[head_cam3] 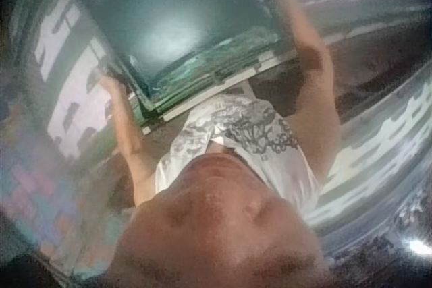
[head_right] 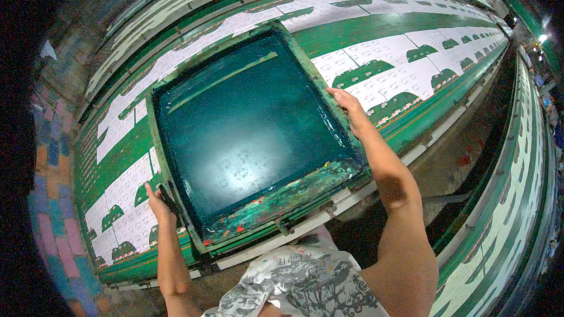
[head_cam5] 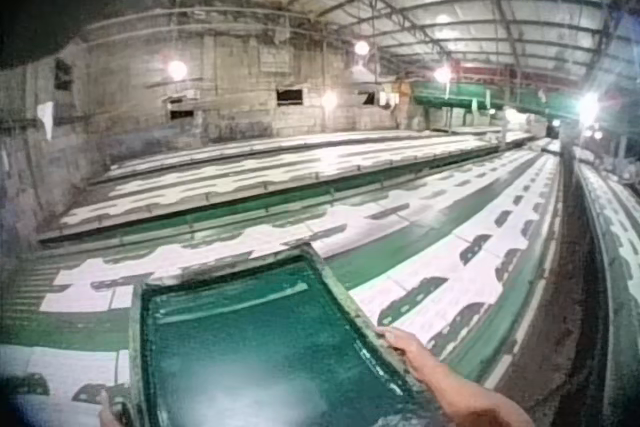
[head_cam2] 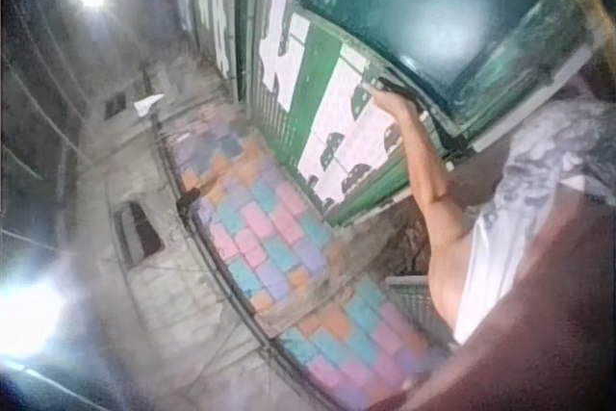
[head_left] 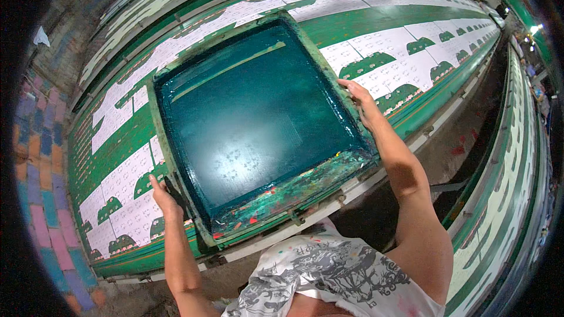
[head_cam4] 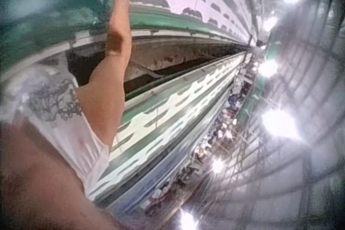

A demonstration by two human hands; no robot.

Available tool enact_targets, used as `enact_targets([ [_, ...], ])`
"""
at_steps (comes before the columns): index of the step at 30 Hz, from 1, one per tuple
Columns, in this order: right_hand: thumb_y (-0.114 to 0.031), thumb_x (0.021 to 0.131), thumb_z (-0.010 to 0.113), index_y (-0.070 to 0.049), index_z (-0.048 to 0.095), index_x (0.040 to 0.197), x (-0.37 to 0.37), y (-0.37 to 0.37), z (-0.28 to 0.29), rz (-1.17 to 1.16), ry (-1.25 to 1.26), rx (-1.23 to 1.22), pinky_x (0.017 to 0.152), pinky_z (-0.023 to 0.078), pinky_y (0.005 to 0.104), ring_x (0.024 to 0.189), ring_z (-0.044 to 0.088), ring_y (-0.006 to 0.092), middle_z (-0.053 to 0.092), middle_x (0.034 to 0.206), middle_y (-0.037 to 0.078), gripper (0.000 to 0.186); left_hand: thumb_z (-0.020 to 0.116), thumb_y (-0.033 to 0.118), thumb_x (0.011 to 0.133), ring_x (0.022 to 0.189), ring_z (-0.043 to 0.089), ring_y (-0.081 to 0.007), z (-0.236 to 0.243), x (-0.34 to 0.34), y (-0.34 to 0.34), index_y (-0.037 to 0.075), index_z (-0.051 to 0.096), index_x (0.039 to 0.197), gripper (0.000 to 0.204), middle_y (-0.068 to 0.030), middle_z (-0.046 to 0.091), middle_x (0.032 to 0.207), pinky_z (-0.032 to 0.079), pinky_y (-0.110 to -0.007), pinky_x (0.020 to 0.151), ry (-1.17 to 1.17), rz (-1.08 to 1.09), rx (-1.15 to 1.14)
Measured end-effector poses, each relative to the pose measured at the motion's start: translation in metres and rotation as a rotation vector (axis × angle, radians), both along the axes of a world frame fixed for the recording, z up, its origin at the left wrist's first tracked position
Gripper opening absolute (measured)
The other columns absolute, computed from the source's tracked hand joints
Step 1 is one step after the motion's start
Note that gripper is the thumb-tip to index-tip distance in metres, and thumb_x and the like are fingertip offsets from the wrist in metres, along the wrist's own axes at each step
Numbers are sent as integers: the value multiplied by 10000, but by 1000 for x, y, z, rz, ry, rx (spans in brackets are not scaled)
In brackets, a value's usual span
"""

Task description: The person performs screen printing on a long roll of fabric using a green screen and squeegee. They repeatedly pull the squeegee across the screen to transfer green ink onto the fabric, which features a repeating pattern of umbrellas. The person adjusts the screen position along the roll as they work.

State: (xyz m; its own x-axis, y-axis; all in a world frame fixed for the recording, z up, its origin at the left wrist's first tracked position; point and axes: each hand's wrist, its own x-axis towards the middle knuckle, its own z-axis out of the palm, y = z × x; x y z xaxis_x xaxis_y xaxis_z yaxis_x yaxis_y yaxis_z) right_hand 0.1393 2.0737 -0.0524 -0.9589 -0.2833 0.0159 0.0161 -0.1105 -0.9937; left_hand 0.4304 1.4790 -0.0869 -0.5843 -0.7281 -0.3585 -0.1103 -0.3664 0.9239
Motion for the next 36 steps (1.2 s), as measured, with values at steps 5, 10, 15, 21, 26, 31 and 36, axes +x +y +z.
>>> enact_targets([
  [5, -426, 1058, 642, 9, 659, 1475, -22, 55, -8, 10, -37, -76, 1144, 479, 361, 1282, 646, 207, 699, 1419, 115, 603, 487, 689, 1115, 787, 726, -192, -11, -16, 51, -18, 807, 995, 785, -93, 793, 910, 578, -318, 742, 8, 33, -48],
  [10, -472, 1051, 625, 39, 615, 1518, -36, 83, -14, 18, -34, -60, 1210, 441, 409, 1368, 619, 269, 658, 1496, 169, 692, 532, 627, 1127, 808, 720, -181, -22, -26, 75, -21, 787, 1035, 702, -88, 778, 935, 575, -320, 758, 30, 38, -37],
  [15, -473, 1049, 626, 46, 606, 1524, -44, 99, -24, 26, -13, -92, 1231, 414, 417, 1394, 596, 273, 648, 1509, 175, 704, 543, 586, 1136, 858, 711, -165, -21, -29, 88, -19, 776, 1073, 652, -73, 765, 965, 563, -323, 804, 19, 2, -104],
  [21, -421, 1083, 579, 24, 580, 1555, -49, 116, -27, 74, -22, -90, 1289, 335, 402, 1490, 529, 263, 609, 1576, 158, 649, 554, 551, 1142, 908, 674, -165, -22, -37, 103, -27, 752, 1171, 611, -78, 751, 1042, 533, -348, 858, 58, 3, -240],
  [26, -440, 1084, 590, 39, 563, 1564, -54, 124, -31, 86, -35, -109, 1275, 357, 423, 1476, 533, 265, 602, 1574, 170, 679, 546, 512, 1155, 948, 641, -187, -32, -36, 104, -53, 752, 1152, 602, -89, 741, 1028, 505, -366, 902, 20, -24, -360],
  [31, -350, 1043, 693, -22, 604, 1545, -43, 111, -26, 20, 155, 272, 1279, 362, 458, 1481, 526, 327, 591, 1579, 192, 607, 536, 514, 1157, 925, 617, -212, -38, -36, 100, -89, 761, 1058, 651, -122, 743, 990, 490, -396, 904, -102, -53, -550],
  [36, -236, 960, 798, -129, 772, 1315, 49, 71, -6, 162, 803, 819, 1212, 442, 522, 1409, 558, 407, 632, 1476, 174, 372, 509, 536, 1162, 899, 592, -226, -40, -43, 108, -123, 749, 1032, 713, -141, 739, 960, 482, -425, 876, -195, -57, -561],
])
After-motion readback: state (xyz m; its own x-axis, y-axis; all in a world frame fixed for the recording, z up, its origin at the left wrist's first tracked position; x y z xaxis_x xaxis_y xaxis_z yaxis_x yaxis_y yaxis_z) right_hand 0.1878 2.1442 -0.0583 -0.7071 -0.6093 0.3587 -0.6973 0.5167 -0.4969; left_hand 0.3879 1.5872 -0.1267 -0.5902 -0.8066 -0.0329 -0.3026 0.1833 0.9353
